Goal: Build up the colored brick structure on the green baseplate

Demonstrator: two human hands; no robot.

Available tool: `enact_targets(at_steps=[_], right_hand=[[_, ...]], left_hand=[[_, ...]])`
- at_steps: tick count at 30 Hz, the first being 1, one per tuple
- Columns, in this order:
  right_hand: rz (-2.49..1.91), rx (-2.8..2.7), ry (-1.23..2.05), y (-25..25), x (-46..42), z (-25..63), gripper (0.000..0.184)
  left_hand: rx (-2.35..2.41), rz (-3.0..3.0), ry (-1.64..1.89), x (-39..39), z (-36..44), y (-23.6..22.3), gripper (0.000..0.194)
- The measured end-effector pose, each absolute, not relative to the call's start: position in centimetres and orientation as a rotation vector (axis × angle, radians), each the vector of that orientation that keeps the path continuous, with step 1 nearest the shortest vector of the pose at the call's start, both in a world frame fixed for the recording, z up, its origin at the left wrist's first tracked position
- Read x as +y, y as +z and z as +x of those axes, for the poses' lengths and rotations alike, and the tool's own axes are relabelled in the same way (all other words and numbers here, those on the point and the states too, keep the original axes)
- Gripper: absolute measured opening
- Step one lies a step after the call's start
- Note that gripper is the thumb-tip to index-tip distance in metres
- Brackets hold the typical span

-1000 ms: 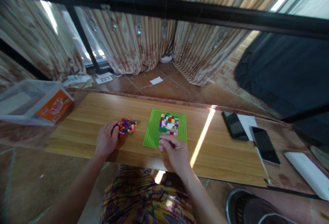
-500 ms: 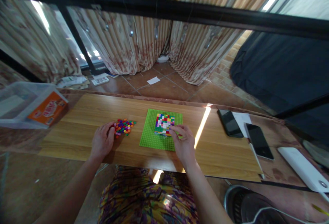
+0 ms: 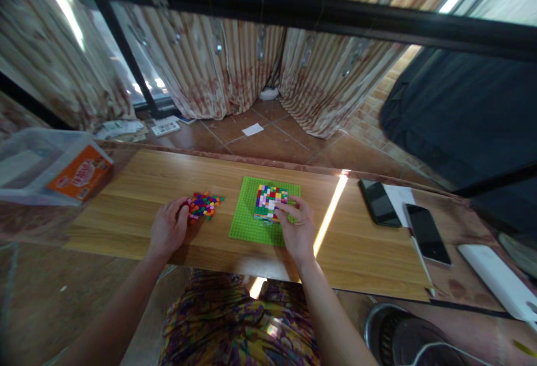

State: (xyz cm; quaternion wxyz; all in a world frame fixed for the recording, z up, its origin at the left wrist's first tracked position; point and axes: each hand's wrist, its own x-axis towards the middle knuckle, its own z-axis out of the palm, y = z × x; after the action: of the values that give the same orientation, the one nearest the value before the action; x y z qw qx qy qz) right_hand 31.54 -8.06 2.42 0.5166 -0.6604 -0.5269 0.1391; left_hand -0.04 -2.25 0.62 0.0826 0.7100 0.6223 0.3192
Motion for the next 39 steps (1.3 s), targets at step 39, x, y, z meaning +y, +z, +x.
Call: enact_targets(at_steps=[39], right_hand=[[-1.477, -1.447, 0.095, 3.2, -9.5, 30.9, 0.023]], left_hand=[[1.843, 2.124, 0.964, -2.4, -0.1, 0.4, 0.044]])
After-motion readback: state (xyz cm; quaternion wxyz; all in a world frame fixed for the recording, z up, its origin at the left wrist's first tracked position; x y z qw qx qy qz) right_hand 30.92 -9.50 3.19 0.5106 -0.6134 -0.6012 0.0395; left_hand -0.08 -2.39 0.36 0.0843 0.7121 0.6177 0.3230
